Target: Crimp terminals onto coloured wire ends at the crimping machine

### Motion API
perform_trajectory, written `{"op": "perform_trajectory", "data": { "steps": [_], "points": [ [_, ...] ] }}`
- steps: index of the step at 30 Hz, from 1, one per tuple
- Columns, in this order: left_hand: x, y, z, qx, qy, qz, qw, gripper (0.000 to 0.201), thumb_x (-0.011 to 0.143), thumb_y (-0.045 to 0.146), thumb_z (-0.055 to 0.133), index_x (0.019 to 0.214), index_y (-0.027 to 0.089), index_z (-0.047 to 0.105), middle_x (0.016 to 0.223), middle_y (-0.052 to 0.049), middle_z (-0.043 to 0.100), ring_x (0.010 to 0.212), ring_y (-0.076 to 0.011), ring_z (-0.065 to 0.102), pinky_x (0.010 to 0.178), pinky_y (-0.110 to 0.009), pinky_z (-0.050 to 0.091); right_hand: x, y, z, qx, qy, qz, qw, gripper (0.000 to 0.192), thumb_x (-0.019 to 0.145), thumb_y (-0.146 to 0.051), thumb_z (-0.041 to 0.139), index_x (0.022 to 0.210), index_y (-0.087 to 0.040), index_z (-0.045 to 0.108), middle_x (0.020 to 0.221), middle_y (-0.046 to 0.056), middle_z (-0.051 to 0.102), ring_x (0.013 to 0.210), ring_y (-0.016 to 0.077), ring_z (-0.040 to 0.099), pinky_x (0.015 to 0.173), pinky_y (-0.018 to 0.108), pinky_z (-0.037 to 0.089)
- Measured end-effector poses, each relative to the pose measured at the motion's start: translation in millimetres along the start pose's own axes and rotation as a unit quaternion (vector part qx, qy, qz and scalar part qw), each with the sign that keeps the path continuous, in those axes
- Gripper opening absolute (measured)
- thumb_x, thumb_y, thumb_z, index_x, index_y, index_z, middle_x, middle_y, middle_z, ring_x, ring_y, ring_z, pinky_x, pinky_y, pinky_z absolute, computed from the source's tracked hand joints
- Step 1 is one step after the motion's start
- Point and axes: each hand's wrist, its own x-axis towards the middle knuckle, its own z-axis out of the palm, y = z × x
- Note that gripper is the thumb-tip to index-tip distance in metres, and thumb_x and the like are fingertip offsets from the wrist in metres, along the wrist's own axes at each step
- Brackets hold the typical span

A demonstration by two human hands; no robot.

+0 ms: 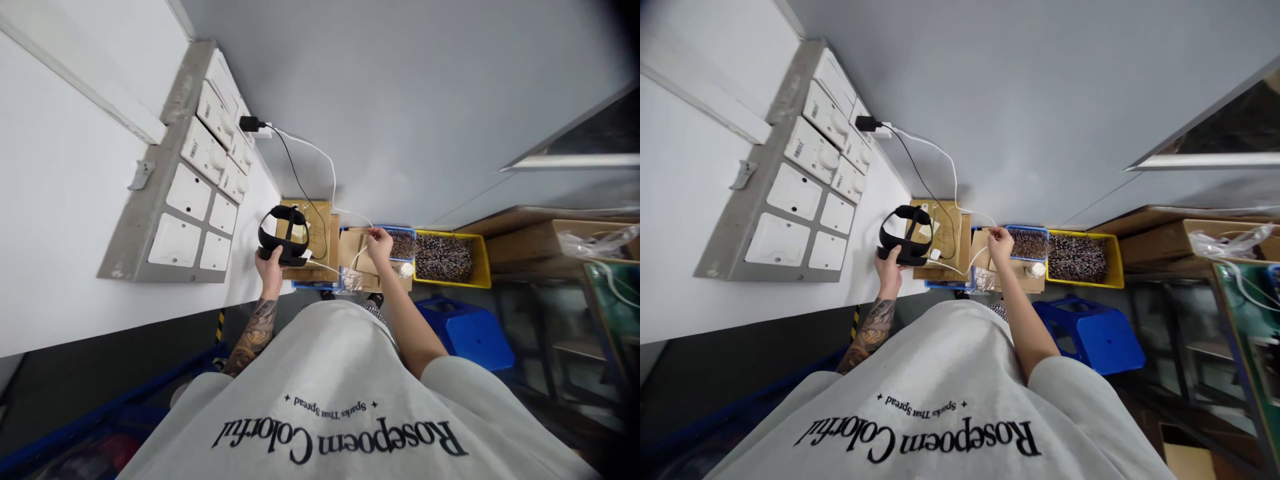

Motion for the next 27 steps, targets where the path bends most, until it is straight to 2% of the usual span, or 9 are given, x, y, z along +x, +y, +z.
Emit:
{"op": "perform_trajectory", "data": {
  "steps": [2, 5, 10, 18, 27],
  "points": [
    [-0.9, -3.9, -3.8, -0.038, -0.03, -0.07, 0.996, 0.042, 0.083, 0.037, 0.079, 0.119, 0.018, 0.065, 0.114, -0.012, 0.077, 0.106, -0.0321, 0.077, 0.089, -0.052, 0.069, -3.2, 0.0, -3.4, 0.006, -0.006, 0.007, 1.0, 0.025, 0.072, -0.029, 0.064, 0.088, -0.016, 0.077, 0.081, 0.005, 0.075, 0.071, 0.0183, 0.059, 0.076, 0.032, 0.049],
    [-3.3, -10.3, -5.7, -0.078, -0.071, -0.168, 0.98, 0.032, 0.087, 0.04, 0.074, 0.108, 0.016, 0.069, 0.104, -0.013, 0.079, 0.103, -0.0351, 0.079, 0.087, -0.057, 0.069, -9.2, -1.1, -7.1, 0.03, -0.008, 0.022, 0.999, 0.024, 0.078, -0.037, 0.066, 0.085, -0.016, 0.076, 0.077, 0.004, 0.073, 0.07, 0.0175, 0.058, 0.07, 0.03, 0.048],
    [-7.2, -17.6, 4.4, -0.113, -0.115, -0.262, 0.951, 0.03, 0.091, 0.04, 0.07, 0.111, 0.017, 0.069, 0.098, -0.011, 0.08, 0.092, -0.0333, 0.08, 0.084, -0.061, 0.07, -14.9, -11.6, -11.3, 0.101, -0.007, 0.043, 0.994, 0.028, 0.086, -0.045, 0.065, 0.083, -0.018, 0.071, 0.077, 0.002, 0.07, 0.061, 0.0127, 0.054, 0.06, 0.025, 0.046],
    [-5.0, -12.4, 23.2, -0.111, -0.142, -0.329, 0.927, 0.036, 0.095, 0.04, 0.064, 0.119, 0.014, 0.069, 0.091, -0.013, 0.078, 0.077, -0.0316, 0.079, 0.073, -0.058, 0.071, -12.5, -35.3, -26.2, 0.155, 0.016, 0.035, 0.987, 0.033, 0.088, -0.051, 0.071, 0.082, -0.019, 0.069, 0.079, 0.001, 0.068, 0.061, 0.0096, 0.052, 0.059, 0.024, 0.045],
    [-0.4, -12.4, 33.9, -0.106, -0.146, -0.336, 0.925, 0.041, 0.096, 0.04, 0.063, 0.129, 0.015, 0.066, 0.093, -0.013, 0.079, 0.078, -0.031, 0.079, 0.076, -0.057, 0.071, -6.8, -31.2, -34.4, 0.145, 0.013, 0.056, 0.988, 0.039, 0.085, -0.058, 0.074, 0.084, -0.02, 0.069, 0.077, 0.001, 0.067, 0.059, 0.0109, 0.051, 0.056, 0.026, 0.045]
  ]
}}
